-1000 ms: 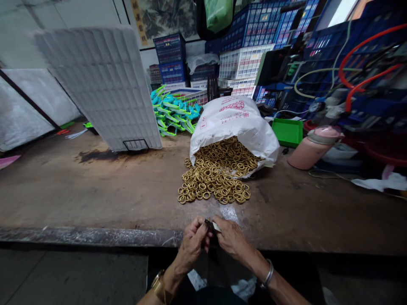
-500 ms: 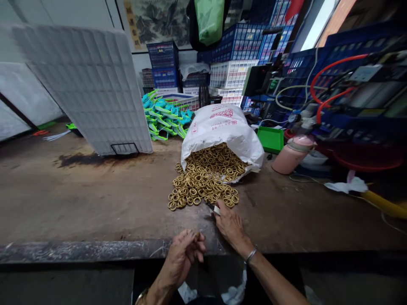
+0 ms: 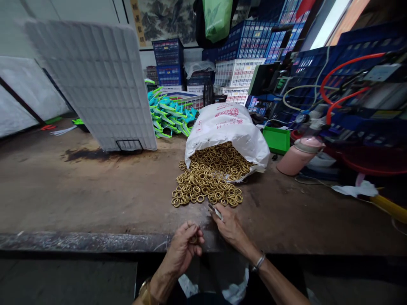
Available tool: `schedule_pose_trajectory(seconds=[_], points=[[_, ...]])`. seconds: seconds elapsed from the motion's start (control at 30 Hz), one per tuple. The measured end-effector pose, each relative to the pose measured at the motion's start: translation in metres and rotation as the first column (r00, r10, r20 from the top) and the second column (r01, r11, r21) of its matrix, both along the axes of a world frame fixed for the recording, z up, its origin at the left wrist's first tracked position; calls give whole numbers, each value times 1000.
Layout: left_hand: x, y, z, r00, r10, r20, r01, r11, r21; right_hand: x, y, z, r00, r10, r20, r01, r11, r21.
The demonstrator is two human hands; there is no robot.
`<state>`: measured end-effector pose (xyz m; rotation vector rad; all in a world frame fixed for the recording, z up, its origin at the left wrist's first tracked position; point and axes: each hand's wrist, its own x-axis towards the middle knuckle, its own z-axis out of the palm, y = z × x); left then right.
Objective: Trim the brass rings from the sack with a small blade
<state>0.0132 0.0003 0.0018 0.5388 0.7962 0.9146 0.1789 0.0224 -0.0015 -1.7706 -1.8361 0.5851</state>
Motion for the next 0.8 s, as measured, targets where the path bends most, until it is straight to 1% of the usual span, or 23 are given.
schedule_pose_trajectory(seconds=[0.07, 0.13, 0.2, 0.27, 0.33, 0.4, 0.47, 0.53, 0.6, 0.63, 0.67, 0.7, 0.73, 0.8], points=[[1, 2, -1, 987, 29, -159, -12, 994, 104, -5, -4, 6, 984, 80, -159, -85, 996, -27], [1, 4, -1, 959, 50, -278, 7, 980, 198, -11, -8, 11, 953, 141, -267, -164, 984, -64], [1, 5, -1, 949, 37, -313, 45, 967, 250, -15, -12, 13, 921, 188, -340, -233, 968, -95], [1, 5, 0, 951, 34, -306, 54, 960, 273, -20, -15, 12, 887, 205, -414, -273, 955, -114], [1, 4, 3, 947, 60, -316, 38, 955, 293, -25, -18, 9, 847, 153, -508, -262, 954, -148], [1, 2, 6, 937, 95, -336, 12, 953, 304, -31, -20, 6, 784, 36, -619, -227, 946, -232], [2, 0, 8, 932, 115, -345, -6, 954, 300, -36, -22, 6, 688, -104, -719, -220, 913, -343], [3, -1, 7, 924, 142, -354, -34, 955, 294, -41, -24, 8, 579, -211, -788, -258, 869, -422], [4, -1, 4, 917, 171, -360, -63, 954, 292, -43, -25, 11, 497, -264, -827, -287, 849, -443], [4, -1, 3, 917, 174, -359, -70, 956, 284, -44, -26, 11, 475, -271, -837, -289, 851, -439], [4, -1, 2, 919, 166, -357, -68, 961, 270, -44, -25, 11, 469, -270, -841, -283, 856, -432], [3, -1, 1, 923, 149, -356, -58, 965, 254, -44, -25, 11, 479, -261, -838, -272, 864, -424], [3, -1, 1, 924, 132, -359, -44, 969, 243, -44, -24, 10, 503, -248, -828, -250, 875, -414], [2, -1, 3, 920, 107, -377, -12, 969, 247, -42, -21, 7, 590, -214, -779, -175, 908, -381]])
